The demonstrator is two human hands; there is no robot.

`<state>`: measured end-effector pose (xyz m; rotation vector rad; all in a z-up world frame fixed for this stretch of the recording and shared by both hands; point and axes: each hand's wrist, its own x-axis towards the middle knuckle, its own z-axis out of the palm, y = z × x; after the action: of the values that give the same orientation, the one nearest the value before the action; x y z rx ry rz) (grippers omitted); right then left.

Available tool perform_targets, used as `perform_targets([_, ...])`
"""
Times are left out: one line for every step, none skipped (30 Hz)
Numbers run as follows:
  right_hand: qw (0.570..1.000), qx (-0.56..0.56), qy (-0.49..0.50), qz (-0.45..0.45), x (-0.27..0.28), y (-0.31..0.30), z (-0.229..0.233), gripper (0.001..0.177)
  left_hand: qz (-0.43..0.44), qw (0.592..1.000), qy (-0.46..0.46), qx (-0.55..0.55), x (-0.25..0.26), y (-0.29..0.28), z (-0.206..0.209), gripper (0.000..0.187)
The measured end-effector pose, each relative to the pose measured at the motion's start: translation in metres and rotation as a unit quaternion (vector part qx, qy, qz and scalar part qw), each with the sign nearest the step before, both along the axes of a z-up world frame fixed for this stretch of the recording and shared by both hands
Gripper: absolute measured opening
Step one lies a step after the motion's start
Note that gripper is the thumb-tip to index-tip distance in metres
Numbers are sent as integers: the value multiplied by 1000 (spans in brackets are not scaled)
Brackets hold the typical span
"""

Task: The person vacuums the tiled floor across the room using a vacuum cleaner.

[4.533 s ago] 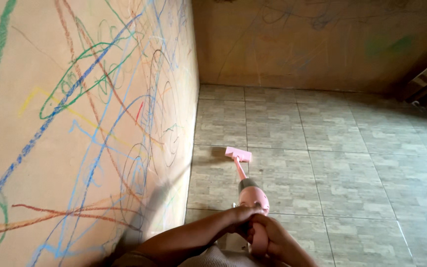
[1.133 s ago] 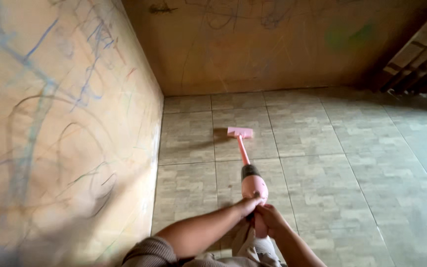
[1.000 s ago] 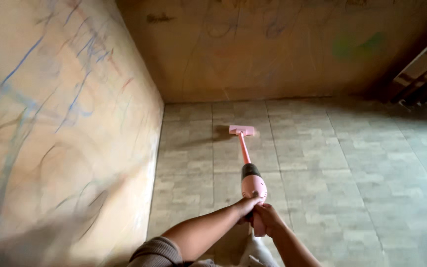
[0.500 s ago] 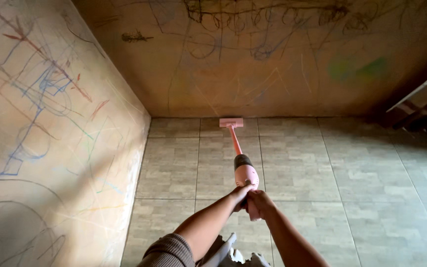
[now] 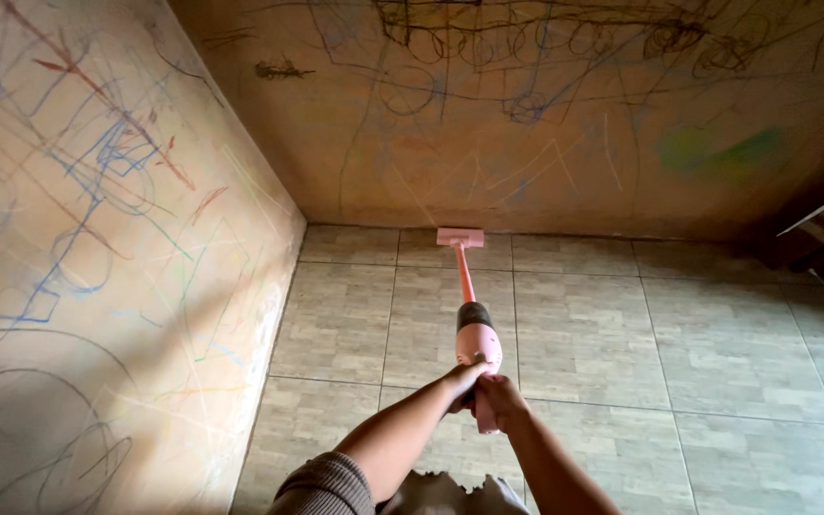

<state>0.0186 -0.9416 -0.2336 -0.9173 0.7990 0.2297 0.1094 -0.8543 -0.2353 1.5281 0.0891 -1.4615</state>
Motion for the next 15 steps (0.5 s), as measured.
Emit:
perform_targets([1000,1,0,0,-4,5,0,31,0,1000,0,1,-3,5,0,70])
perform_targets([1000,-17,-3,4,-9,10,0,31,-13,1000,1,1,-7,11,1,73])
perform_targets([999,-36,-3,7,-20,17,-1,32,-28,1000,5,0,-17,18,0,77])
perform_targets([999,-35,0,5,-35,27,-3,32,-30,1000,8,1,-30,29,-2,77])
perform_targets([1000,-27,3,-10,-46,37,-2,29,-26,1000,-2,-7,-41,38,-1,79])
perform_targets([999,-19,6,-25,-58,48,-2,27,-22,1000,-12,-15,-53,48,-1,84])
perform_targets([999,-22,6,-28,-75,60,-1,27,-26,999,-12,-17,-71,60,-1,84])
perform_targets([999,-29,17,-28,-97,75,-1,26,-54,998,15,-35,-90,75,-1,91])
perform_targets([999,-38,23,-24,-111,89,1,26,-80,995,37,-53,-100,86,0,101])
perform_targets([999,-41,19,-25,-132,103,3,26,-81,995,33,-56,-115,97,1,101])
perform_targets([999,-26,-11,-32,-158,119,5,25,-60,998,-8,-21,-140,112,1,96])
perform_targets([998,-10,-42,-39,-177,133,7,25,-38,998,-49,12,-160,126,1,97])
perform_targets([998,-13,-41,-40,-195,147,9,25,-38,998,-49,9,-176,138,0,97])
perform_targets([998,11,-30,-52,-216,162,10,25,-57,992,-105,-31,-193,152,-2,99])
perform_targets([997,39,-14,-67,-241,179,11,26,-79,982,-156,-69,-216,169,-6,102])
